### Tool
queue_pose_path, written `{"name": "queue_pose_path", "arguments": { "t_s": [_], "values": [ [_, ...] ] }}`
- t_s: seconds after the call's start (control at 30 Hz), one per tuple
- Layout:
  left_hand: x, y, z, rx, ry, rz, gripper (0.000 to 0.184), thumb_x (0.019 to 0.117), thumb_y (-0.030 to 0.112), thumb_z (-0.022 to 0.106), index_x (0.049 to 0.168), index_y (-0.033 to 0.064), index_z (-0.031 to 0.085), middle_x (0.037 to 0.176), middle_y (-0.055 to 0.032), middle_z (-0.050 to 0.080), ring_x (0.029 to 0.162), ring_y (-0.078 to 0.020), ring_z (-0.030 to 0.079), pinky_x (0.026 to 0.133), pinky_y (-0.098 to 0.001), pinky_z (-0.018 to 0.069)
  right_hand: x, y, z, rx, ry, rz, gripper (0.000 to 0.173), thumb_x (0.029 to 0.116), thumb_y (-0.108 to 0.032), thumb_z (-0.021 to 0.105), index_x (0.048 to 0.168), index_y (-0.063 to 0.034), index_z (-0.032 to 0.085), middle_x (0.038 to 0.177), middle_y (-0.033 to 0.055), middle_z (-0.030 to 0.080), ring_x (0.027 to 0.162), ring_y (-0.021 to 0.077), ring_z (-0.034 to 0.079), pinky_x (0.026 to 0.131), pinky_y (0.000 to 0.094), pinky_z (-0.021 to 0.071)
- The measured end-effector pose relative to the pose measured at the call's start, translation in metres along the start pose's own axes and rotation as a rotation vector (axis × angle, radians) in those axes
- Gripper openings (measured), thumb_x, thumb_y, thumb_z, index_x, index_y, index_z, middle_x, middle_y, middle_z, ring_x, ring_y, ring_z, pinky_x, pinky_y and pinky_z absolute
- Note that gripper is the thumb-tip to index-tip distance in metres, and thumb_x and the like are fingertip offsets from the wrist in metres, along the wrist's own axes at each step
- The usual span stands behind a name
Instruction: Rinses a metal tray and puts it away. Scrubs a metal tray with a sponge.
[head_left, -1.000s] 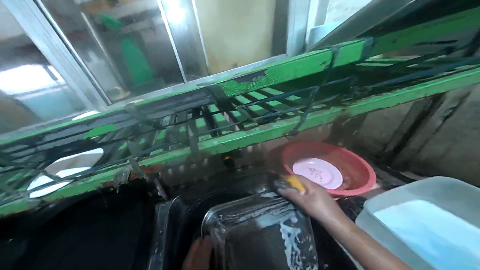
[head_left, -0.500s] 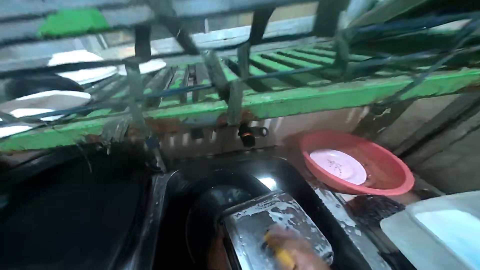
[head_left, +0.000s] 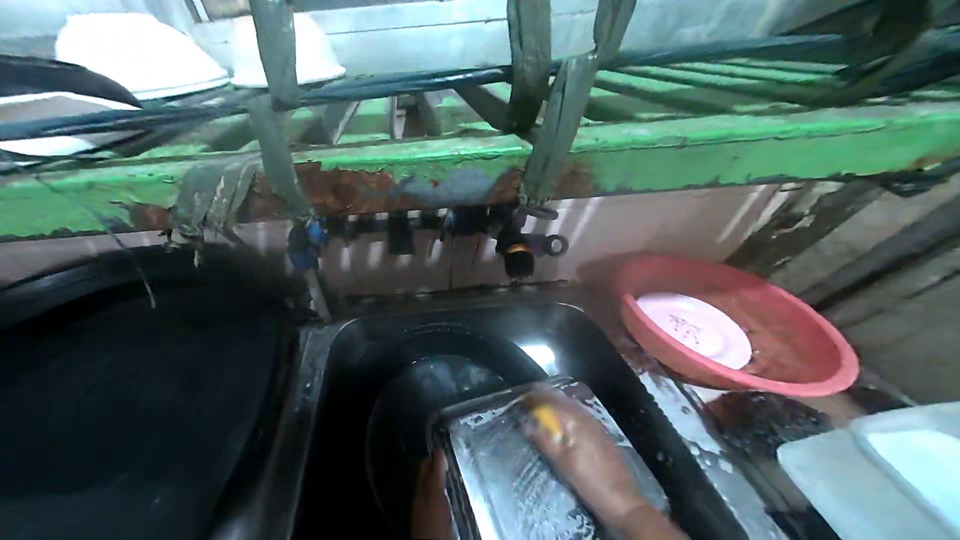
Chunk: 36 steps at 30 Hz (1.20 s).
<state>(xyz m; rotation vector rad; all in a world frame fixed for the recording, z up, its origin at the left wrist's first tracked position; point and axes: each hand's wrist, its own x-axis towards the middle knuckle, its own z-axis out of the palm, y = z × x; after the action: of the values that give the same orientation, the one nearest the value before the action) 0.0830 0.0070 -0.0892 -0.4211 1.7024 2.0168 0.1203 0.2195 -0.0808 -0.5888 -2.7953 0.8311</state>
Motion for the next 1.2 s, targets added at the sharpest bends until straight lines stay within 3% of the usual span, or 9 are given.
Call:
{"name": "queue_pose_path", "arguments": {
  "t_s": [0.13,0.33,0.43,0.57,0.67,0.8,1.0,1.1,1.2],
  "values": [
    [0.005,-0.001,0.002,-0.005,0.076,-0.005,0.042,0.1118,0.022,0.039,0.141,-0.0061,0.050,0.137,-0.0241,0.057,0.123,-0.0258,0.057,0.106,-0.0435,0.0461,0.024,0.029,-0.021,-0.103,0.027,0.247,0.067,0.0995,-0.044,0.063,0.148,-0.0002,0.049,0.153,0.0236,0.048,0.141,0.0414,0.047,0.117,0.0554,0.0369],
    [0.009,-0.006,-0.012,0.052,0.033,0.069,0.045,0.1126,0.020,0.034,0.143,-0.0105,0.045,0.135,-0.0274,0.056,0.119,-0.0258,0.058,0.104,-0.0416,0.0471,-0.070,-0.088,0.033,0.016,-0.217,-0.436,0.039,0.0965,-0.022,0.064,0.129,-0.0019,0.068,0.147,0.0232,0.055,0.141,0.0437,0.048,0.115,0.0650,0.0334],
    [0.010,-0.008,-0.007,-0.033,0.116,0.059,0.041,0.1123,0.022,0.036,0.137,-0.0064,0.053,0.130,-0.0232,0.060,0.117,-0.0238,0.061,0.101,-0.0412,0.0509,-0.055,-0.046,0.015,-0.003,-0.101,-0.209,0.047,0.0922,-0.019,0.069,0.137,-0.0028,0.064,0.151,0.0221,0.051,0.143,0.0431,0.045,0.118,0.0626,0.0330],
    [0.012,-0.004,-0.002,-0.056,0.175,-0.012,0.045,0.1123,0.027,0.038,0.142,-0.0035,0.051,0.146,-0.0241,0.052,0.135,-0.0313,0.050,0.112,-0.0506,0.0413,-0.014,0.040,-0.013,-0.143,0.142,0.053,0.060,0.0940,-0.022,0.071,0.144,0.0056,0.052,0.150,0.0286,0.049,0.140,0.0484,0.046,0.116,0.0603,0.0366],
    [0.013,-0.005,-0.001,-0.033,0.175,-0.012,0.046,0.1126,0.028,0.037,0.144,-0.0026,0.050,0.148,-0.0235,0.051,0.136,-0.0308,0.049,0.113,-0.0495,0.0404,-0.042,-0.015,-0.005,-0.107,-0.030,-0.051,0.061,0.0944,-0.020,0.068,0.147,0.0046,0.050,0.152,0.0280,0.047,0.140,0.0491,0.046,0.116,0.0630,0.0358],
    [0.010,-0.001,-0.006,0.087,0.148,0.033,0.046,0.1132,0.024,0.035,0.143,-0.0082,0.049,0.143,-0.0280,0.052,0.131,-0.0317,0.052,0.111,-0.0468,0.0411,-0.088,-0.077,0.028,0.021,-0.201,-0.439,0.037,0.0927,-0.014,0.068,0.128,-0.0003,0.069,0.145,0.0247,0.056,0.139,0.0451,0.049,0.116,0.0649,0.0326],
    [0.015,-0.006,0.000,-0.115,0.160,-0.036,0.046,0.1122,0.031,0.038,0.141,-0.0010,0.052,0.140,-0.0230,0.056,0.128,-0.0301,0.055,0.107,-0.0500,0.0456,-0.035,0.048,-0.024,-0.082,0.050,0.098,0.056,0.0951,-0.021,0.069,0.142,0.0055,0.054,0.152,0.0280,0.047,0.143,0.0472,0.043,0.118,0.0593,0.0344],
    [0.014,-0.005,0.000,-0.091,0.141,-0.032,0.046,0.1127,0.030,0.036,0.144,-0.0015,0.050,0.143,-0.0231,0.054,0.130,-0.0292,0.053,0.109,-0.0487,0.0439,-0.033,-0.001,-0.013,-0.098,-0.011,0.022,0.053,0.0931,-0.023,0.071,0.138,0.0030,0.059,0.149,0.0245,0.052,0.140,0.0440,0.048,0.116,0.0595,0.0374],
    [0.010,-0.009,-0.005,-0.040,0.071,0.038,0.044,0.1129,0.023,0.033,0.144,-0.0063,0.045,0.133,-0.0231,0.058,0.118,-0.0228,0.059,0.103,-0.0401,0.0491,-0.041,-0.079,0.030,-0.008,-0.073,-0.319,0.039,0.0925,-0.032,0.071,0.122,-0.0062,0.073,0.141,0.0135,0.063,0.138,0.0330,0.054,0.116,0.0573,0.0400]
  ]
}}
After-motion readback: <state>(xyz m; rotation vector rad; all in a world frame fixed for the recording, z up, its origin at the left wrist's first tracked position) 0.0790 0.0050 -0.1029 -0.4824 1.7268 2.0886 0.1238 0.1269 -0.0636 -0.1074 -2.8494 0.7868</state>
